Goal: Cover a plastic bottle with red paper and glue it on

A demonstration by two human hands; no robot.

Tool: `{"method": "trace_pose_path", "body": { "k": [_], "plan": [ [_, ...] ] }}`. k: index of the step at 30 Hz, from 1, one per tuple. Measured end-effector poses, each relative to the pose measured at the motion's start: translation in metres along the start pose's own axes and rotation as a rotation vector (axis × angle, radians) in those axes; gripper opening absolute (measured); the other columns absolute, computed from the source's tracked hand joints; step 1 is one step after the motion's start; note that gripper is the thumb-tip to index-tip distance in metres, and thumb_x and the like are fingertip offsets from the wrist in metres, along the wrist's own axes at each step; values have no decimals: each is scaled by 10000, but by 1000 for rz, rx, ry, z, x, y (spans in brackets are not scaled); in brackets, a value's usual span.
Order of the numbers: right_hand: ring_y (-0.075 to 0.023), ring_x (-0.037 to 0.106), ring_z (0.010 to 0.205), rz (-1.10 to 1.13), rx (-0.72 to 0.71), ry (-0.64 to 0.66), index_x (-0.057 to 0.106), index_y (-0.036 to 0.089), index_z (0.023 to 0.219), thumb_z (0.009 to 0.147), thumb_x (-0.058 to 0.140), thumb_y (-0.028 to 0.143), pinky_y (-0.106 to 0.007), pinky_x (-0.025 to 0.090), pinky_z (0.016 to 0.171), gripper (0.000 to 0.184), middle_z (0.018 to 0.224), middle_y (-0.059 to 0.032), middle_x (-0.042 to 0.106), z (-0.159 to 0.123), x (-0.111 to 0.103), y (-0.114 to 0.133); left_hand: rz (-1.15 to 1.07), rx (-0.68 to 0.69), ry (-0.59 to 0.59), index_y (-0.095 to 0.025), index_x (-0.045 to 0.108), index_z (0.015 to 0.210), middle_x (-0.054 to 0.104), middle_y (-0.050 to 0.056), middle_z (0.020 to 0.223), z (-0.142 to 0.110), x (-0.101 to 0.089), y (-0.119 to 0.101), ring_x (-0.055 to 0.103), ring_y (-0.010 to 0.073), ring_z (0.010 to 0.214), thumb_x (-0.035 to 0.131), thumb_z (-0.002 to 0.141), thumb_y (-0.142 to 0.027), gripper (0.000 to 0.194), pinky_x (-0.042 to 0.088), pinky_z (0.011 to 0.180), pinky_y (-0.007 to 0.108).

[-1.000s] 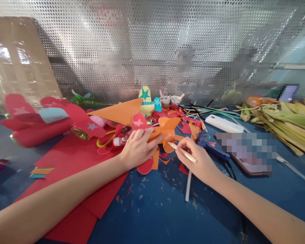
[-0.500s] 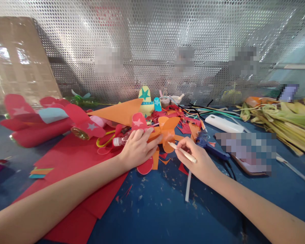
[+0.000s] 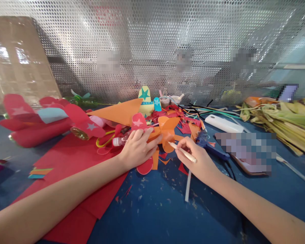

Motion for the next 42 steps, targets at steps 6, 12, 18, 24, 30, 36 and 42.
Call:
{"method": "trace_pose_path", "body": {
  "k": [6, 12, 18, 24, 30, 36, 42],
  "plan": [
    [-129, 539, 528, -7, -12, -2, 441, 245, 814, 864, 488, 326, -249, 423, 523, 106, 654, 32, 574, 1, -1, 1, 15, -1, 5, -317, 634, 1227, 612, 127, 1210, 1, 0, 0, 504, 262, 882, 524, 912, -347, 335, 451, 740, 385],
    [-124, 527, 515, -14, -18, -26, 444, 247, 802, 872, 476, 332, -241, 419, 510, 114, 629, 41, 542, 0, -3, 3, 8, 0, -3, -312, 643, 1216, 618, 129, 1201, 1, -1, 0, 497, 262, 870, 525, 909, -340, 330, 452, 732, 385],
    [-128, 537, 520, -4, -17, -17, 441, 246, 807, 862, 482, 333, -240, 421, 511, 110, 637, 38, 554, 1, -3, 3, 2, -1, -4, -306, 646, 1215, 621, 133, 1198, 1, -1, 0, 499, 267, 877, 535, 903, -344, 333, 450, 735, 387],
    [-123, 526, 521, -2, -9, -9, 450, 245, 816, 874, 478, 337, -237, 415, 508, 112, 640, 39, 547, 0, -2, 1, 1, 0, 3, -306, 644, 1217, 621, 133, 1202, 1, -1, 1, 502, 267, 875, 537, 903, -338, 333, 449, 737, 388],
    [-127, 527, 524, -10, -11, -21, 448, 247, 807, 875, 476, 338, -242, 413, 511, 117, 634, 42, 541, 0, -2, 1, -6, -6, 1, -307, 642, 1220, 618, 135, 1205, 1, -2, 1, 506, 263, 873, 528, 908, -337, 334, 445, 740, 389],
    [-131, 522, 535, -10, 15, -31, 449, 244, 804, 872, 471, 341, -251, 407, 523, 121, 635, 38, 535, 0, -3, -3, 8, 3, -10, -304, 646, 1219, 624, 135, 1202, 0, -1, 0, 501, 266, 867, 540, 901, -342, 337, 444, 731, 381],
    [-129, 510, 524, -4, 21, -28, 443, 245, 795, 870, 477, 347, -251, 401, 519, 131, 628, 43, 530, 0, -2, -2, 24, 2, -9, -313, 648, 1211, 630, 116, 1197, 0, -1, 0, 500, 261, 870, 534, 905, -345, 327, 443, 736, 373]
  ]
}}
Point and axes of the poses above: each hand's wrist, its own z-axis towards the middle knuckle, its own x-axis out of the palm, y = z × x, the point moved 10 cm from there along z, towards the middle knuckle
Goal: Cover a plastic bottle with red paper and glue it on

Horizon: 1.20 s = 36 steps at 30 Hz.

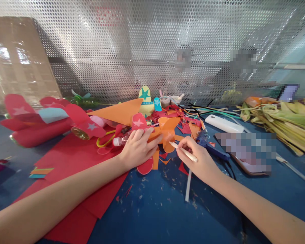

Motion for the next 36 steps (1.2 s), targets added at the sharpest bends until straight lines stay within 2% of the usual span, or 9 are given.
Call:
{"method": "trace_pose_path", "body": {
  "k": [5, 11, 16, 36],
  "plan": [
    [-133, 520, 532, 1, 8, -11, 449, 243, 796, 872, 474, 353, -252, 404, 520, 136, 631, 39, 528, -1, -1, -2, -5, 1, -1, -311, 642, 1217, 627, 124, 1190, 0, -1, 0, 498, 259, 873, 524, 911, -349, 330, 447, 736, 374],
    [-125, 536, 528, 7, -15, 38, 442, 243, 824, 864, 487, 333, -247, 414, 525, 108, 664, 38, 565, -1, 4, -3, -10, 6, -6, -305, 647, 1211, 626, 131, 1190, 0, -1, -1, 500, 260, 864, 523, 911, -341, 327, 446, 726, 375],
    [-124, 516, 526, 2, -11, 1, 444, 243, 801, 875, 470, 332, -242, 399, 515, 119, 628, 46, 530, 0, 0, -1, -7, 1, 1, -311, 640, 1221, 620, 128, 1205, 0, 1, 0, 501, 264, 875, 519, 912, -350, 334, 442, 733, 379],
    [-122, 519, 516, 23, -25, 28, 440, 243, 807, 865, 479, 333, -245, 406, 510, 114, 639, 41, 550, 0, 3, 1, -9, 3, -7, -313, 643, 1218, 615, 129, 1202, 0, 0, -1, 493, 264, 875, 528, 910, -341, 330, 450, 735, 379]
  ]
}}
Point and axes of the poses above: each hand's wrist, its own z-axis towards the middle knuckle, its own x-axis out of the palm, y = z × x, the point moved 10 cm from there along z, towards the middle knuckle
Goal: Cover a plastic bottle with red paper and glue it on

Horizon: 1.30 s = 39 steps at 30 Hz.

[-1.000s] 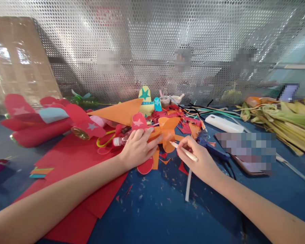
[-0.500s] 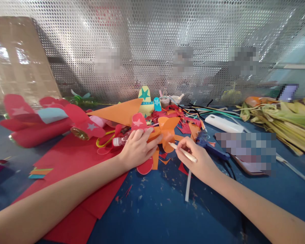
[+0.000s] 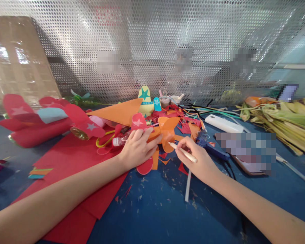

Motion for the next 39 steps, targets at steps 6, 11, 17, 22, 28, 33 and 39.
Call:
{"method": "trace_pose_path", "body": {
  "k": [6, 11, 17, 22, 28, 33, 39],
  "plan": [
    [-127, 529, 529, -9, 5, 12, 437, 245, 823, 870, 476, 335, -249, 412, 518, 109, 649, 39, 555, 0, 2, -2, 8, 2, 1, -309, 653, 1207, 622, 129, 1195, 1, -1, 0, 485, 265, 856, 539, 903, -345, 327, 454, 728, 379],
    [-123, 527, 531, -5, 3, 20, 436, 243, 826, 870, 479, 335, -251, 409, 523, 111, 658, 41, 550, 0, 3, -2, 3, 3, 5, -310, 646, 1217, 619, 132, 1199, 1, 0, 0, 486, 266, 860, 532, 906, -346, 333, 452, 729, 382],
    [-122, 519, 525, -1, 9, 30, 439, 240, 826, 867, 477, 336, -254, 404, 523, 111, 651, 44, 541, -1, 4, -3, -2, 0, 3, -310, 638, 1226, 612, 132, 1205, 0, 0, 0, 486, 261, 864, 527, 909, -344, 337, 447, 739, 381],
    [-120, 525, 529, -6, 2, 20, 437, 241, 824, 870, 473, 344, -251, 407, 524, 118, 659, 39, 561, -1, 2, -1, -2, 4, 1, -307, 644, 1217, 618, 130, 1193, 1, -1, -1, 489, 261, 865, 527, 908, -341, 333, 448, 736, 376],
    [-121, 527, 525, -1, 6, 33, 434, 243, 826, 871, 475, 334, -250, 407, 518, 109, 654, 37, 567, -1, 3, -1, -2, 4, 5, -300, 641, 1222, 616, 137, 1192, 2, -2, 0, 493, 260, 863, 519, 911, -334, 336, 449, 735, 379],
    [-130, 538, 541, -1, 8, 42, 439, 244, 827, 866, 478, 333, -259, 411, 528, 104, 664, 31, 574, -1, 4, -1, 2, 0, 8, -311, 636, 1227, 616, 129, 1201, 1, -1, 1, 493, 261, 869, 519, 912, -338, 337, 451, 739, 379],
    [-131, 532, 537, -10, 10, 35, 433, 245, 825, 869, 471, 334, -260, 409, 530, 106, 653, 36, 564, -1, 3, -1, -17, -6, 32, -308, 634, 1229, 604, 137, 1220, 1, 1, 1, 495, 267, 885, 514, 916, -341, 338, 448, 746, 388]
  ]
}}
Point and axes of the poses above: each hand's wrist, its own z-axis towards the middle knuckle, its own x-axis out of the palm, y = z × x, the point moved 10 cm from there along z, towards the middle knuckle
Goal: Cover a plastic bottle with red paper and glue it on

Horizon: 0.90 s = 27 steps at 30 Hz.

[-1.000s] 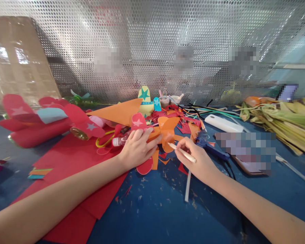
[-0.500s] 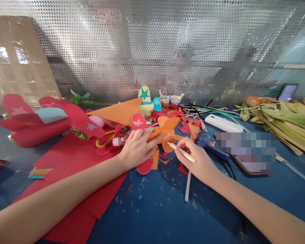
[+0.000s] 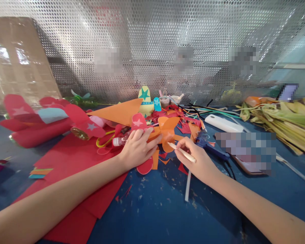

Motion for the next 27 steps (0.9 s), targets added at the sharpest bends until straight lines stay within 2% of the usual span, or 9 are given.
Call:
{"method": "trace_pose_path", "body": {
  "k": [27],
  "plan": [
    [-128, 537, 528, -10, -8, -11, 436, 246, 819, 869, 472, 327, -252, 415, 521, 102, 651, 37, 571, 0, -1, 1, -32, -9, -15, -306, 636, 1230, 620, 137, 1203, 0, -2, 1, 504, 262, 883, 530, 908, -325, 340, 446, 753, 391]
  ]
}}
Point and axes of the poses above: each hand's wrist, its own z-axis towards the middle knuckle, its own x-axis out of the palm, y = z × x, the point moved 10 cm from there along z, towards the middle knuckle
